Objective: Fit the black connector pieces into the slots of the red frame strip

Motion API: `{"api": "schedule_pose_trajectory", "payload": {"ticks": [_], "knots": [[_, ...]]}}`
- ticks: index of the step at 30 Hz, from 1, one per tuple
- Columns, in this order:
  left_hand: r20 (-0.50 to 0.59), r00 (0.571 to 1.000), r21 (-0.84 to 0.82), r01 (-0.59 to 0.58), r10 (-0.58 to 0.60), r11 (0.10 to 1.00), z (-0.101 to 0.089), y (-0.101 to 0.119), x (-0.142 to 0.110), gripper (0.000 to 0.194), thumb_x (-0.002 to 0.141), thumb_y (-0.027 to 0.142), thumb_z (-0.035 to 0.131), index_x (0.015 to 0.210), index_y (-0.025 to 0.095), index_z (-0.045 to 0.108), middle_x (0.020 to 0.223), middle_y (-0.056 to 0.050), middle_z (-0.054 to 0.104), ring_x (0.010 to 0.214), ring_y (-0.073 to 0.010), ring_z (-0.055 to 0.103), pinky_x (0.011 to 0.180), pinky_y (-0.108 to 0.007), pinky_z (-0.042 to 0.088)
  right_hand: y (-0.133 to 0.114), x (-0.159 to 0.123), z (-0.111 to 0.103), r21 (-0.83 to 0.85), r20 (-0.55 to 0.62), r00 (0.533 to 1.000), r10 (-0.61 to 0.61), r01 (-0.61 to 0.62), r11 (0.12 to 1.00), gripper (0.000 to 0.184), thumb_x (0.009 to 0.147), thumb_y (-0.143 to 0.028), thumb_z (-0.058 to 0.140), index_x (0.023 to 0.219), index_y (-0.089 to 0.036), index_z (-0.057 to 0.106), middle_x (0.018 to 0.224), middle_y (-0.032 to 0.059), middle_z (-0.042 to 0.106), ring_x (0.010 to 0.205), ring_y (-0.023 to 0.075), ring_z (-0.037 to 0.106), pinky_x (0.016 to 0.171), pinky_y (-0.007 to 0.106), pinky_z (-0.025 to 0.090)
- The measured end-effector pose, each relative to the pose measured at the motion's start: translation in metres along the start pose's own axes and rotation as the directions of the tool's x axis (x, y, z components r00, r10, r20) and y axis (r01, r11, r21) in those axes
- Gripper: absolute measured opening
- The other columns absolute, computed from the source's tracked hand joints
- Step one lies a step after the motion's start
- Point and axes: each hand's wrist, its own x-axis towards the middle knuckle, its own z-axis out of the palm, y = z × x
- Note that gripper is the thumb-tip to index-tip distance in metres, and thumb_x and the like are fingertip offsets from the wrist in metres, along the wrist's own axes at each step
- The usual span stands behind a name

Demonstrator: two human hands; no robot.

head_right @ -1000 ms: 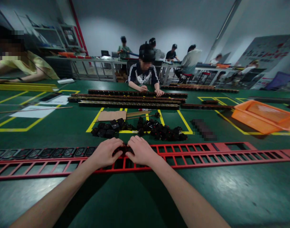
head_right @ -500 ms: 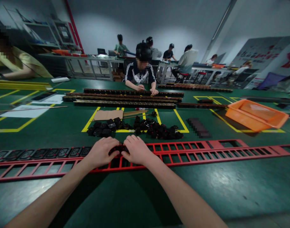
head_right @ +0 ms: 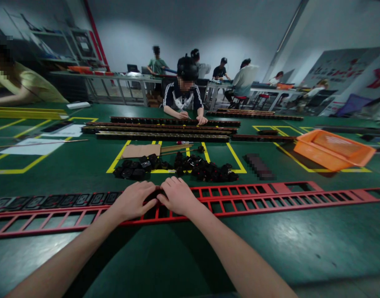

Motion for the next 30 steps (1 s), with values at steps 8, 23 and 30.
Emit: {"api": "schedule_pose_trajectory", "payload": {"ticks": [8, 23, 30], "knots": [[-0.002, 1.0, -0.011, -0.005, 0.005, 1.0, 0.001, 0.0, 0.0, 0.019, 0.091, 0.035, 0.051, 0.1, 0.021, 0.059, 0.094, -0.004, 0.063, 0.088, -0.0219, 0.057, 0.079, -0.037, 0.044, 0.001, 0.0, 0.0, 0.041, -0.003, 1.0, -0.025, 0.025, 0.999, 0.008, 0.092, -0.024, 0.056, 0.095, -0.017, 0.057, 0.098, 0.007, 0.059, 0.091, 0.0199, 0.048, 0.084, 0.034, 0.042], [0.008, 1.0, -0.024, -0.002, 0.002, 1.0, 0.0, 0.0, 0.0, 0.02, 0.092, 0.036, 0.051, 0.1, 0.02, 0.06, 0.094, -0.006, 0.063, 0.089, -0.0228, 0.057, 0.079, -0.036, 0.046, 0.0, 0.0, 0.002, -0.027, 0.006, 1.0, -0.017, 0.018, 0.999, 0.014, 0.095, -0.027, 0.052, 0.097, -0.016, 0.06, 0.101, 0.0087, 0.06, 0.094, 0.0205, 0.05, 0.086, 0.035, 0.044], [0.006, 1.0, -0.05, -0.004, 0.004, 0.999, 0.002, -0.002, 0.001, 0.034, 0.093, 0.039, 0.049, 0.119, 0.019, 0.06, 0.107, -0.008, 0.066, 0.1, -0.0248, 0.059, 0.089, -0.039, 0.047, 0.016, -0.003, -0.007, -0.046, -0.086, 0.983, 0.164, -0.168, 0.985, 0.016, 0.096, -0.027, 0.052, 0.103, -0.017, 0.062, 0.103, 0.0076, 0.066, 0.099, 0.0207, 0.058, 0.088, 0.033, 0.044]]}}
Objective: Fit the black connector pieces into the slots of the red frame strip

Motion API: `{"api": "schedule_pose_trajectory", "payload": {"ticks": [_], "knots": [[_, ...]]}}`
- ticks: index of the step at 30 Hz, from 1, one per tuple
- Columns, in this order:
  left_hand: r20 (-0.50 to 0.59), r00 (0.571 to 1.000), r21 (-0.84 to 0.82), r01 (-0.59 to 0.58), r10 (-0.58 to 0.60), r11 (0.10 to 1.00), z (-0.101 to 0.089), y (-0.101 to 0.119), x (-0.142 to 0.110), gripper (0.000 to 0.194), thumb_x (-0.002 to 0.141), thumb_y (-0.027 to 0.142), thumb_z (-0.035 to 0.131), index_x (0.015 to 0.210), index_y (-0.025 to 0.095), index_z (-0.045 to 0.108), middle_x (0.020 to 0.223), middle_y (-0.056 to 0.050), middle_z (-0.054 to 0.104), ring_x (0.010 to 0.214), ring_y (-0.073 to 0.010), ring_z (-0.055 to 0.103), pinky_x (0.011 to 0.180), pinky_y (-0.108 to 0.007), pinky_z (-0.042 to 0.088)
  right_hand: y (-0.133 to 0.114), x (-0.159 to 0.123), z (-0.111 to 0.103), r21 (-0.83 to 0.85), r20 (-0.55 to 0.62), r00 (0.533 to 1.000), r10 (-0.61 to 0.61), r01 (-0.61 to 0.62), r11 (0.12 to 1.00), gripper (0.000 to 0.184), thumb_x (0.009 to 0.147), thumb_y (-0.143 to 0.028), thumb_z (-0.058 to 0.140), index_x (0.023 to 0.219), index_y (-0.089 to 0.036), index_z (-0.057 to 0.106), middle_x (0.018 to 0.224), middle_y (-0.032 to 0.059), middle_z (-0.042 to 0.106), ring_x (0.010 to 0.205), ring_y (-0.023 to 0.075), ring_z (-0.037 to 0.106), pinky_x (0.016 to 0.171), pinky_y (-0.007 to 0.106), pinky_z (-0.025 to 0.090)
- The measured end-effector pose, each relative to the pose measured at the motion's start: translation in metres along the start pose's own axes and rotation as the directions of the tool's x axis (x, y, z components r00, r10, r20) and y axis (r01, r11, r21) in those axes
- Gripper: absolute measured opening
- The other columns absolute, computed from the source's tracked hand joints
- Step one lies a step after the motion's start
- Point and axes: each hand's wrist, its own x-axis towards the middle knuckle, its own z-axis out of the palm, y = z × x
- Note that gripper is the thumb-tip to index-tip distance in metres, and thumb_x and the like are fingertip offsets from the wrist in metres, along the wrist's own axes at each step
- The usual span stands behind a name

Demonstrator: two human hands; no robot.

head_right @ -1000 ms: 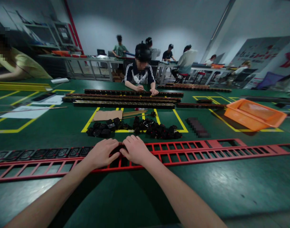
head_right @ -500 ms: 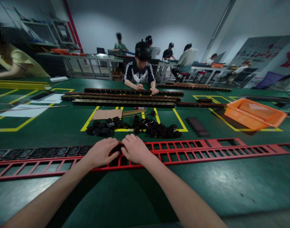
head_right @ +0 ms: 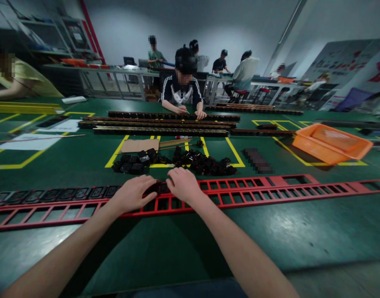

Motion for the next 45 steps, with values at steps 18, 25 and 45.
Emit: {"api": "schedule_pose_trajectory", "payload": {"ticks": [18, 25, 45], "knots": [[0.009, 0.999, -0.072, 0.046, -0.046, 0.996, -0.001, -0.001, 0.001, 0.04, 0.094, 0.045, 0.048, 0.123, 0.021, 0.061, 0.116, -0.009, 0.066, 0.105, -0.0235, 0.061, 0.092, -0.038, 0.049, 0.054, -0.001, -0.017, -0.264, -0.056, 0.851, 0.523, -0.518, 0.814, 0.029, 0.097, -0.041, 0.046, 0.109, -0.017, 0.06, 0.112, 0.0137, 0.061, 0.088, 0.0278, 0.068, 0.073, 0.037, 0.05], [0.008, 0.999, -0.07, 0.048, -0.047, 0.996, -0.002, 0.0, 0.001, 0.039, 0.093, 0.044, 0.05, 0.123, 0.022, 0.061, 0.114, -0.008, 0.067, 0.105, -0.0233, 0.061, 0.092, -0.037, 0.05, 0.051, -0.001, -0.007, -0.243, 0.017, 0.896, 0.444, -0.427, 0.871, 0.023, 0.091, -0.026, 0.057, 0.112, -0.019, 0.058, 0.114, 0.0121, 0.062, 0.098, 0.0271, 0.065, 0.071, 0.033, 0.049], [0.006, 0.999, -0.074, 0.048, -0.047, 0.996, -0.001, -0.001, 0.001, 0.041, 0.094, 0.046, 0.049, 0.124, 0.021, 0.06, 0.117, -0.008, 0.066, 0.107, -0.0232, 0.061, 0.093, -0.037, 0.049, 0.059, -0.005, 0.005, 0.591, -0.252, 0.941, 0.225, -0.035, 0.806, 0.036, 0.087, -0.024, 0.052, 0.123, -0.019, 0.053, 0.121, 0.0089, 0.066, 0.108, 0.0202, 0.063, 0.094, 0.036, 0.051]]}}
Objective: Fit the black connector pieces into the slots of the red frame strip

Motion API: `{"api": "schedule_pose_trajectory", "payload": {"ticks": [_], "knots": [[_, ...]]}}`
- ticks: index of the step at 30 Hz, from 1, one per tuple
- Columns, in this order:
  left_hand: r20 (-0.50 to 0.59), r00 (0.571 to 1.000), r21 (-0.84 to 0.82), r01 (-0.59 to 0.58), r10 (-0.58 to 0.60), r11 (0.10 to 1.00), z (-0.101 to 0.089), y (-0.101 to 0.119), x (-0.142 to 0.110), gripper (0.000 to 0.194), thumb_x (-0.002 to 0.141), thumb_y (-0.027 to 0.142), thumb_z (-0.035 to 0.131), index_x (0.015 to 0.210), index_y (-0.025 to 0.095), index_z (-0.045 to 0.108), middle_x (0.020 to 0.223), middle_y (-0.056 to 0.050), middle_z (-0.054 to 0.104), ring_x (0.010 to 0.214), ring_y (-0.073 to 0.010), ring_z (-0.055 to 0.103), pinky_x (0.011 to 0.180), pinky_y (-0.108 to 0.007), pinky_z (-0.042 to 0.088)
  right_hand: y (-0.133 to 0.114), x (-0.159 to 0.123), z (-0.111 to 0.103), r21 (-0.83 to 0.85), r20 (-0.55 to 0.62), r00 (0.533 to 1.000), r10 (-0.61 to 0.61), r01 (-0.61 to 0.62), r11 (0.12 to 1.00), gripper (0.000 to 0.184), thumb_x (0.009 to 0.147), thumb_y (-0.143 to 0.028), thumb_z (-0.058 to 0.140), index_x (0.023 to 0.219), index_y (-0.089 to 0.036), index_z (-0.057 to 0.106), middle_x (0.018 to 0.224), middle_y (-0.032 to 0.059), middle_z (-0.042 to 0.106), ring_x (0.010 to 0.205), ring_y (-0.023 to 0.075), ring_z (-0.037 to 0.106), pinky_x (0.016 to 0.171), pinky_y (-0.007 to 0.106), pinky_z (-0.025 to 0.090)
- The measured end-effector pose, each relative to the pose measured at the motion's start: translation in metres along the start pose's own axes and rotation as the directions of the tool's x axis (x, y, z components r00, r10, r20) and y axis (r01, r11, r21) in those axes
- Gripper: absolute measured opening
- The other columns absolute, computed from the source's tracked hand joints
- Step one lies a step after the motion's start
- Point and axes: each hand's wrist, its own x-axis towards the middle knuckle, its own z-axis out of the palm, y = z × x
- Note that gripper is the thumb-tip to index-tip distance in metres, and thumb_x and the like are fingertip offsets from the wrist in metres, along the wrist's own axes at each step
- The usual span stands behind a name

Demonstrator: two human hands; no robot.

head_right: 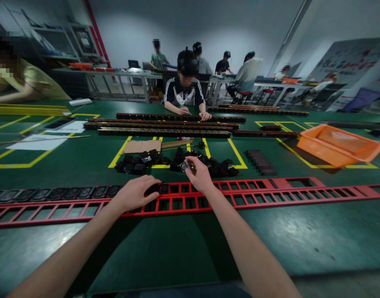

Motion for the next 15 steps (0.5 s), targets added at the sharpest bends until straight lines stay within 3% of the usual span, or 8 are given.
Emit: {"api": "schedule_pose_trajectory", "payload": {"ticks": [5, 10, 15], "knots": [[-0.001, 1.0, 0.007, -0.006, 0.006, 1.0, 0.001, 0.0, 0.0, 0.039, 0.094, 0.044, 0.048, 0.123, 0.021, 0.06, 0.116, -0.007, 0.066, 0.105, -0.0229, 0.062, 0.091, -0.037, 0.05, -0.004, -0.003, 0.003, -0.136, 0.068, 0.989, -0.129, 0.137, 0.981, 0.033, 0.09, -0.016, 0.044, 0.12, -0.02, 0.057, 0.121, 0.0093, 0.065, 0.115, 0.0208, 0.06, 0.102, 0.04, 0.047], [-0.01, 1.0, 0.011, -0.017, 0.017, 1.0, 0.002, -0.001, 0.0, 0.038, 0.093, 0.043, 0.049, 0.122, 0.021, 0.06, 0.114, -0.007, 0.067, 0.104, -0.0232, 0.061, 0.092, -0.037, 0.049, 0.002, 0.0, 0.01, -0.188, 0.016, 0.957, -0.291, 0.289, 0.939, 0.039, 0.09, -0.013, 0.046, 0.128, -0.018, 0.054, 0.128, 0.0134, 0.059, 0.123, 0.0239, 0.054, 0.107, 0.045, 0.045], [0.002, 1.0, 0.009, -0.013, 0.013, 1.0, 0.002, -0.001, 0.0, 0.038, 0.094, 0.042, 0.048, 0.122, 0.02, 0.06, 0.115, -0.007, 0.067, 0.104, -0.0232, 0.061, 0.091, -0.037, 0.049, 0.003, 0.002, 0.009, -0.278, 0.018, 0.944, -0.329, 0.321, 0.906, 0.034, 0.092, -0.011, 0.045, 0.123, -0.018, 0.059, 0.123, 0.0125, 0.063, 0.117, 0.0252, 0.055, 0.102, 0.048, 0.046]]}}
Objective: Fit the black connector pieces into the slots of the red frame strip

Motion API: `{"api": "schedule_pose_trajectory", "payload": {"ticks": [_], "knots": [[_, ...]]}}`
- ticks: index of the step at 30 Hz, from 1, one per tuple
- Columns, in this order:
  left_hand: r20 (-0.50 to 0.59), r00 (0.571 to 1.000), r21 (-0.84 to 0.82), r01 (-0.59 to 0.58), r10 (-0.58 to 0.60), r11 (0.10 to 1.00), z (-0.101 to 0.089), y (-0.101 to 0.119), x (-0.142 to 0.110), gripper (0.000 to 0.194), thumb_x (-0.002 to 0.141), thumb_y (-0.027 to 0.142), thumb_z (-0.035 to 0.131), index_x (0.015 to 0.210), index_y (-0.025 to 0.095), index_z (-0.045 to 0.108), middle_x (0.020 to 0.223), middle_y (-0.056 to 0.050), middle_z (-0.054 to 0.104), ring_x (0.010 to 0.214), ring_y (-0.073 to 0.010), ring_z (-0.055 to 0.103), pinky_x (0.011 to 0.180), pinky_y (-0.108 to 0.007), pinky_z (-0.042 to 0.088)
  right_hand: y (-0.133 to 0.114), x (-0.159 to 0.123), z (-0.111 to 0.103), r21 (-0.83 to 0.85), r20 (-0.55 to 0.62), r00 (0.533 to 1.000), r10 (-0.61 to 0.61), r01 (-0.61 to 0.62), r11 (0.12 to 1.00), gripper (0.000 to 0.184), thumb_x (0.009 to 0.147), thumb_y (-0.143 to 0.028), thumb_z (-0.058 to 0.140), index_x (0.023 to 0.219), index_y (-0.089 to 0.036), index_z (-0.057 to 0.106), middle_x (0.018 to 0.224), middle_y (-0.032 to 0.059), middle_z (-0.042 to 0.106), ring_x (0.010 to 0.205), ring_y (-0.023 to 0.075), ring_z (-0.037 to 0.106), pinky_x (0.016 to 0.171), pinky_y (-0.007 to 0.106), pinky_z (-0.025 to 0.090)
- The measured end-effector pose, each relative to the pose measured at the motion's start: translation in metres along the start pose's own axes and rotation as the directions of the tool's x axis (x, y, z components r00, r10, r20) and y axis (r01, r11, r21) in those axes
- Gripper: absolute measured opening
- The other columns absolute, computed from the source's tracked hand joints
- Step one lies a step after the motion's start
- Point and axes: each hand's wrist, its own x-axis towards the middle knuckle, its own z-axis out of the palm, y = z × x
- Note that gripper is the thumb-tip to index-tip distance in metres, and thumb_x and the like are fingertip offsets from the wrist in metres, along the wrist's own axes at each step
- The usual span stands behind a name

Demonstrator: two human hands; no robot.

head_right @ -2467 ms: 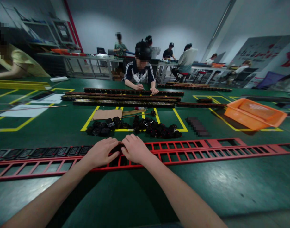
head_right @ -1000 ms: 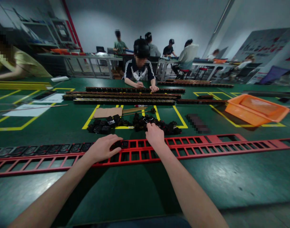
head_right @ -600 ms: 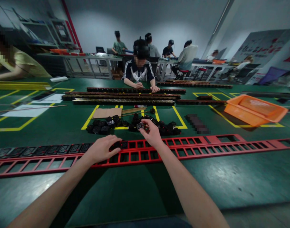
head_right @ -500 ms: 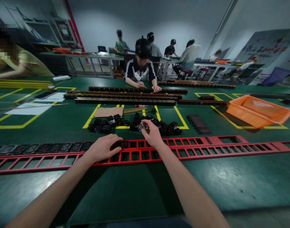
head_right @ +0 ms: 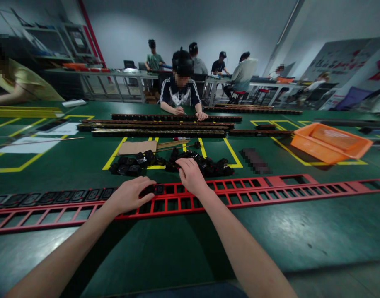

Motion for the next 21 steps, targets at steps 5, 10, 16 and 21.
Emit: {"api": "schedule_pose_trajectory", "payload": {"ticks": [5, 10, 16, 21], "knots": [[-0.001, 1.0, 0.003, 0.007, -0.007, 1.0, -0.0001, -0.0001, -0.0004, 0.038, 0.094, 0.043, 0.049, 0.122, 0.02, 0.061, 0.114, -0.008, 0.067, 0.104, -0.0236, 0.061, 0.09, -0.037, 0.049, -0.0003, 0.0003, -0.0008, -0.091, 0.028, 0.998, 0.05, -0.047, 0.995, 0.029, 0.095, -0.009, 0.042, 0.109, -0.019, 0.064, 0.119, 0.0103, 0.067, 0.112, 0.0265, 0.056, 0.095, 0.05, 0.045], [-0.002, 1.0, -0.001, 0.001, -0.001, 1.0, 0.0, 0.0002, -0.0001, 0.038, 0.094, 0.043, 0.048, 0.122, 0.02, 0.061, 0.114, -0.008, 0.067, 0.105, -0.0236, 0.061, 0.092, -0.038, 0.049, 0.0026, -0.0005, 0.0032, 0.052, 0.054, 0.997, 0.056, -0.059, 0.997, 0.034, 0.093, -0.012, 0.049, 0.125, -0.019, 0.058, 0.13, 0.0137, 0.057, 0.124, 0.0264, 0.051, 0.104, 0.05, 0.045], [0.002, 1.0, -0.003, 0.01, -0.01, 1.0, -0.0004, -0.0002, 0.0001, 0.038, 0.093, 0.043, 0.05, 0.122, 0.021, 0.061, 0.115, -0.007, 0.067, 0.104, -0.0229, 0.061, 0.092, -0.037, 0.049, 0.0056, -0.0013, 0.0064, 0.111, 0.125, 0.992, -0.001, -0.012, 0.994, 0.03, 0.093, -0.01, 0.045, 0.115, -0.019, 0.063, 0.128, 0.0132, 0.058, 0.123, 0.0259, 0.053, 0.108, 0.054, 0.043], [0.008, 1.0, 0.004, 0.01, -0.01, 1.0, -0.0012, 0.0006, 0.0, 0.039, 0.094, 0.044, 0.047, 0.123, 0.02, 0.06, 0.115, -0.007, 0.067, 0.104, -0.0235, 0.061, 0.09, -0.038, 0.05, 0.0081, -0.0016, 0.0075, 0.113, 0.089, 0.996, 0.03, -0.041, 0.993, 0.03, 0.091, -0.006, 0.041, 0.103, -0.019, 0.066, 0.123, 0.0131, 0.054, 0.12, 0.0247, 0.051, 0.101, 0.048, 0.049]]}}
